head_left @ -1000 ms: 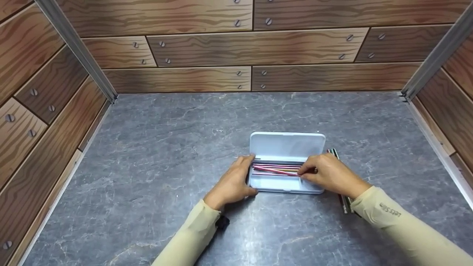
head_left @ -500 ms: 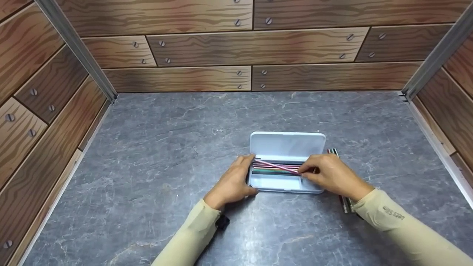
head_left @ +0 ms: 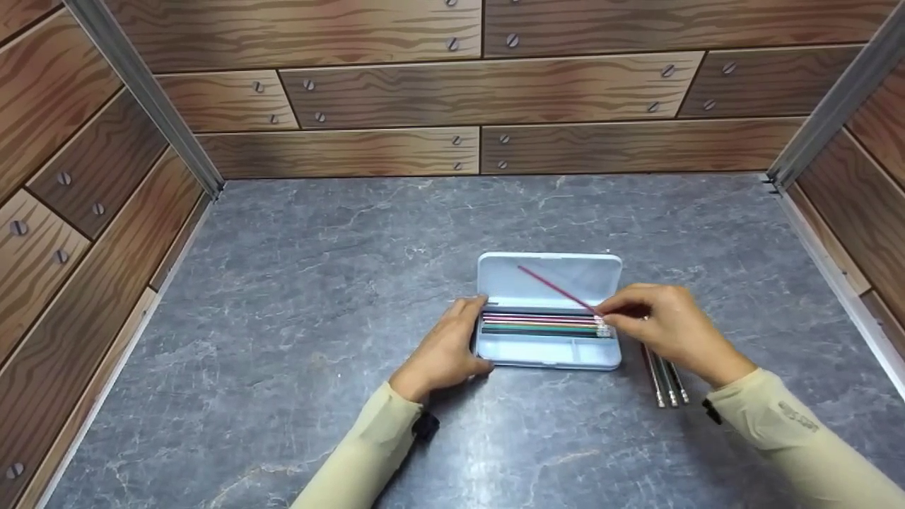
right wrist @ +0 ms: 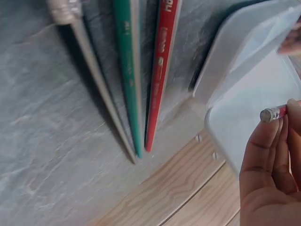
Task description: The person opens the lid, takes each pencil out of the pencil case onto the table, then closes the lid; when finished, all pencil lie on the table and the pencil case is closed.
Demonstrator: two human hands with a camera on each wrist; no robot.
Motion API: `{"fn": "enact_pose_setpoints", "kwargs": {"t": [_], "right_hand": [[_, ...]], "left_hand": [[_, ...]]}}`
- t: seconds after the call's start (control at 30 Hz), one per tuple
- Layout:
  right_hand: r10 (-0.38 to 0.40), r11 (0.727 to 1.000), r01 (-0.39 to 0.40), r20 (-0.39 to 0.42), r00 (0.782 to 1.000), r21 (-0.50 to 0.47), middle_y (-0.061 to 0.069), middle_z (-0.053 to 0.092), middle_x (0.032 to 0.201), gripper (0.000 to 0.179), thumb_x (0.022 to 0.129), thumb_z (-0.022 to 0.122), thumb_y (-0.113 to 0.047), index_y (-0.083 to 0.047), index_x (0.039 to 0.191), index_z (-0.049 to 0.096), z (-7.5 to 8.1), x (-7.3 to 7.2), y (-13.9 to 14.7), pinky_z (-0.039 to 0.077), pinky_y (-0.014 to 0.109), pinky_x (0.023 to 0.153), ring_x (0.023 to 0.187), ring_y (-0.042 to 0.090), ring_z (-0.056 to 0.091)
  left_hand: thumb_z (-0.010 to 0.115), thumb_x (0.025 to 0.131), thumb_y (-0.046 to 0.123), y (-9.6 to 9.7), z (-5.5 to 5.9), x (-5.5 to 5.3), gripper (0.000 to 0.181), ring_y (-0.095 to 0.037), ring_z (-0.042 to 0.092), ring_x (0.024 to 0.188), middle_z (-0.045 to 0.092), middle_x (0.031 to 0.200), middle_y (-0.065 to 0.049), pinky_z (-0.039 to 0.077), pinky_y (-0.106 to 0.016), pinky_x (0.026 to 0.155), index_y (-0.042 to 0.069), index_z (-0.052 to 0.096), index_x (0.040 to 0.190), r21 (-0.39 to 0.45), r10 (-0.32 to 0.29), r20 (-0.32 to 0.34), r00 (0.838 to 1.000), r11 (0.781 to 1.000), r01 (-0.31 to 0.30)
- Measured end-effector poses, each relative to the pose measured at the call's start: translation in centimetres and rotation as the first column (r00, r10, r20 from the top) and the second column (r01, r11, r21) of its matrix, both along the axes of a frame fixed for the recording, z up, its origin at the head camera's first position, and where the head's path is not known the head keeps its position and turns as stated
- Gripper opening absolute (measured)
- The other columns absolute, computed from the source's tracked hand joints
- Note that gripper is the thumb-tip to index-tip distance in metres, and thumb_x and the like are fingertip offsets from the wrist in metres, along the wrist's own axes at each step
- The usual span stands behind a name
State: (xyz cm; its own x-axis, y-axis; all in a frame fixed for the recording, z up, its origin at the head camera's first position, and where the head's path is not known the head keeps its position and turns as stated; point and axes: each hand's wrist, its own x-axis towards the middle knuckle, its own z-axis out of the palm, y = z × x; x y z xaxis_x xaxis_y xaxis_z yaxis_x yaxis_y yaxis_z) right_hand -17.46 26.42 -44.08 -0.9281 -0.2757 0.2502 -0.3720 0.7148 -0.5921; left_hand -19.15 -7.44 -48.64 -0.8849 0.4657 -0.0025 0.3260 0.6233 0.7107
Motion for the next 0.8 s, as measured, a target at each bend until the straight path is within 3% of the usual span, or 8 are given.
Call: {"fn": "enact_pose_setpoints", "kwargs": {"t": [0.23,0.43,0.63,0.8], "right_hand": [[-0.129,0.986,0.133,0.037,0.991,-0.104,0.016,0.086,0.105,0.016,0.094,0.087,-0.005,-0.005,0.111,0.087,0.3,0.9,2.6,0.055,0.008,0.071,0.082,-0.009,0.066],[-0.27,0.956,0.271,0.024,0.962,-0.111,0.021,0.085,0.104,0.018,0.094,0.088,-0.005,-0.001,0.111,0.086,0.0,1.6,4.9,0.053,0.007,0.065,0.077,-0.013,0.064],[-0.355,0.932,0.358,0.065,0.933,-0.055,0.021,0.085,0.097,0.019,0.095,0.087,-0.006,0.003,0.111,0.085,-0.6,2.4,6.6,0.052,0.011,0.058,0.07,-0.013,0.062],[-0.384,0.922,0.386,0.13,0.914,0.008,0.022,0.085,0.098,0.021,0.095,0.085,-0.007,0.005,0.112,0.084,-1.0,3.0,7.6,0.053,0.015,0.058,0.069,-0.01,0.061]], "left_hand": [[0.093,0.08,0.004,0.1,-0.1,0.1,0.107,-0.036,0.052,0.153,0.053,0.164,-0.02,0.043,-0.05,0.134,-0.003,0.036,0.171,-0.01,0.006,0.013,1.0,1.0,-0.006],[0.093,0.081,0.004,0.1,0.1,0.1,0.108,-0.034,0.052,0.152,0.053,0.164,-0.019,0.043,-0.049,0.134,-0.002,0.035,0.172,-0.006,0.01,0.022,1.0,1.0,-0.01],[0.093,0.081,0.005,0.0,0.1,0.1,0.109,-0.036,0.053,0.152,0.052,0.165,-0.02,0.042,-0.05,0.135,-0.002,0.034,0.173,-0.005,0.007,0.02,1.0,1.0,-0.007],[0.093,0.08,0.004,0.1,0.0,0.1,0.109,-0.037,0.052,0.154,0.051,0.167,-0.021,0.041,-0.05,0.136,-0.003,0.035,0.172,-0.004,0.003,0.012,1.0,1.0,-0.003]]}}
